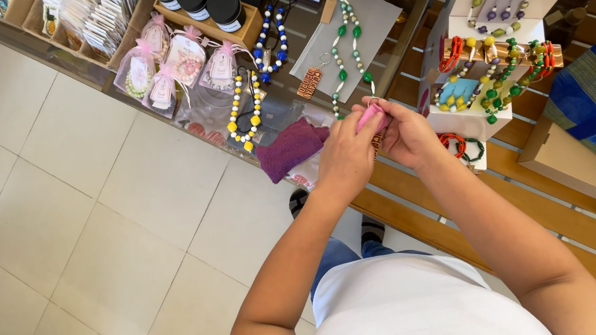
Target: Organizing and wiping down necklaces, keychains, and display items on a retail shelf.
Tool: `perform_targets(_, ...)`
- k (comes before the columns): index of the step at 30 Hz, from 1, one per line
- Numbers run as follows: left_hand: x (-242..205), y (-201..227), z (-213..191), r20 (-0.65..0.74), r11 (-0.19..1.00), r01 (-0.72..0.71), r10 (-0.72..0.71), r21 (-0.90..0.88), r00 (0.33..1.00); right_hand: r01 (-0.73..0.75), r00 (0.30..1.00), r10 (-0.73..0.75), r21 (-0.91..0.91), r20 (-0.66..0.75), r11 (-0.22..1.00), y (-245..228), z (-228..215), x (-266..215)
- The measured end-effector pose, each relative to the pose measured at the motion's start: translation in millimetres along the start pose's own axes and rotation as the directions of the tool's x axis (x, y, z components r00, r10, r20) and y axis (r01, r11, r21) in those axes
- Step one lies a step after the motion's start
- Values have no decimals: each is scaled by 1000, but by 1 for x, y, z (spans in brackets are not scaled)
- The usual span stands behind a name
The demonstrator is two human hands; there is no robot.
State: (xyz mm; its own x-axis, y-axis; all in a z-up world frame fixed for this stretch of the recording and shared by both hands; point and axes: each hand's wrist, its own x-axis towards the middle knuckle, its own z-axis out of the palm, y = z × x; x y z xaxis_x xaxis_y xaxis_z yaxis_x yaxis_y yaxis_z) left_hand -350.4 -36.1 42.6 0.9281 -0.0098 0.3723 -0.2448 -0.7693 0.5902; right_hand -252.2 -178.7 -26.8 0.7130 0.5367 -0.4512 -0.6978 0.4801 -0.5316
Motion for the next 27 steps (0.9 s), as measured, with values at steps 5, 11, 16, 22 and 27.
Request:
perform_targets(5, -8, -3, -13, 20, 997, 60, -59, -44, 998, 107, 994, -107, -91, 1, 990, -8, 12, -4)
perform_targets(11, -11, 14, -16, -73, 999, 3, -6, -52, 997, 244, 970, -244, -91, 8, 966, -12, 4, 7)
perform_targets(16, -26, 15, -12, -49, 991, -89, 85, -99, 995, 201, 978, -196, 80, -66, 976, -22, -27, 24)
perform_targets(22, -28, -6, -5, -30, 934, 153, -172, -323, 985, -38, 987, -31, 417, 157, 908, -37, -67, 32)
perform_targets(27, -3, 18, -11, 134, 612, 400, -432, -682, 892, -163, 924, -51, 509, 380, 845, -32, -30, 17)
